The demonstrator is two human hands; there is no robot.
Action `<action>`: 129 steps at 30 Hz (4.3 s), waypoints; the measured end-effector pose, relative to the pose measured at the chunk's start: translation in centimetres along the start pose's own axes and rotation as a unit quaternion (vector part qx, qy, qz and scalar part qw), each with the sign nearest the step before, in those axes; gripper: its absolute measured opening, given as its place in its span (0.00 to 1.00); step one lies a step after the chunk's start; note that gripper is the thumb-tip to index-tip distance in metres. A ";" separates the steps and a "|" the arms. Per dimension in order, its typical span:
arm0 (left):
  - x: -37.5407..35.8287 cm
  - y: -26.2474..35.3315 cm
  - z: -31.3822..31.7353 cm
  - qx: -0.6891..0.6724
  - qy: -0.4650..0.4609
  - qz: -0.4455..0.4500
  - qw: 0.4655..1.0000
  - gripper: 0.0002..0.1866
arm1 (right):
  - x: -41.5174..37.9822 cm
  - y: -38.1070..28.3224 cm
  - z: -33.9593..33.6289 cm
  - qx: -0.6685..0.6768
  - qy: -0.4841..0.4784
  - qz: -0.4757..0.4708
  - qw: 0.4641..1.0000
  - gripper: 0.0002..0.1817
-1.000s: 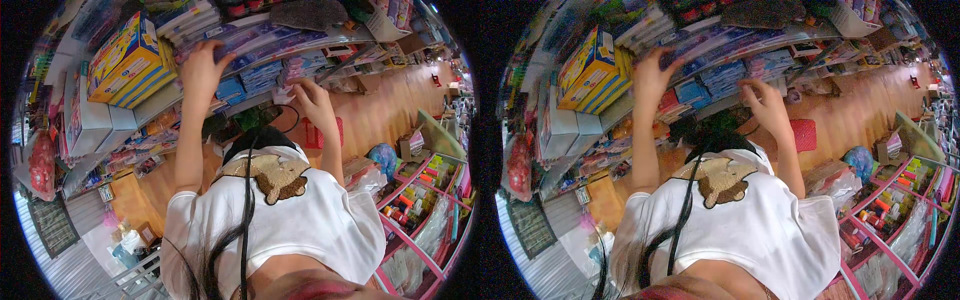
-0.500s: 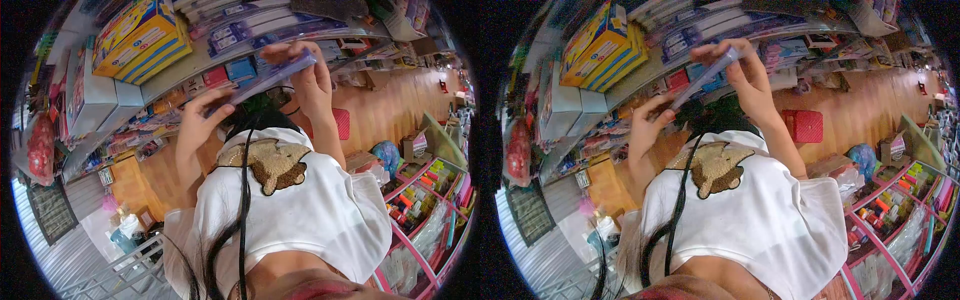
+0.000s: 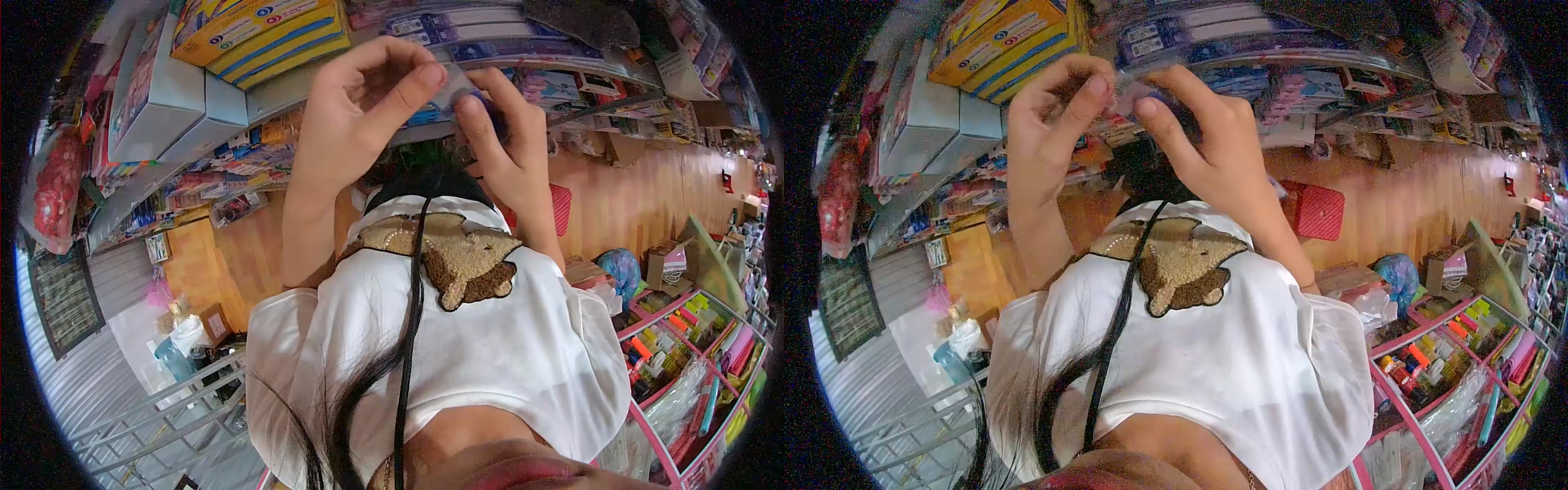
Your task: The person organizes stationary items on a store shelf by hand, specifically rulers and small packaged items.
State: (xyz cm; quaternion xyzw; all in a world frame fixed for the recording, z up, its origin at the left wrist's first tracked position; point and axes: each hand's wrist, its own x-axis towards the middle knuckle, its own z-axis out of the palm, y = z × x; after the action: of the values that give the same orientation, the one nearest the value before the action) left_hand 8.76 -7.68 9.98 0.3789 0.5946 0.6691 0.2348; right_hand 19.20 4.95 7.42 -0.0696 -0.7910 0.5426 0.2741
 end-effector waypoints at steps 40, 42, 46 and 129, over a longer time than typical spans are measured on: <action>-3.8 -3.6 0.0 -0.256 -0.127 -0.151 0.946 0.17 | -3.7 0.4 0.0 -0.199 -0.006 0.005 0.980 0.12; -3.6 -3.6 -0.1 -0.249 -0.132 -0.154 0.947 0.17 | -3.7 0.1 0.0 -0.205 -0.008 0.009 0.979 0.13; -3.5 -3.4 0.3 -0.255 -0.123 -0.173 0.943 0.16 | -3.6 0.5 -0.2 -0.195 -0.014 -0.003 0.981 0.11; -2.9 -2.6 1.7 0.352 0.127 0.169 0.912 0.07 | -1.5 1.4 1.7 -0.136 -0.015 -0.005 0.991 0.07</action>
State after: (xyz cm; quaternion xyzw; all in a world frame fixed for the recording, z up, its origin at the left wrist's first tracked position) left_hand 11.51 -8.37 6.74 0.4440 0.7432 0.4888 -0.1078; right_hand 19.37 3.50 5.22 -0.0940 -0.8618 0.4293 0.2531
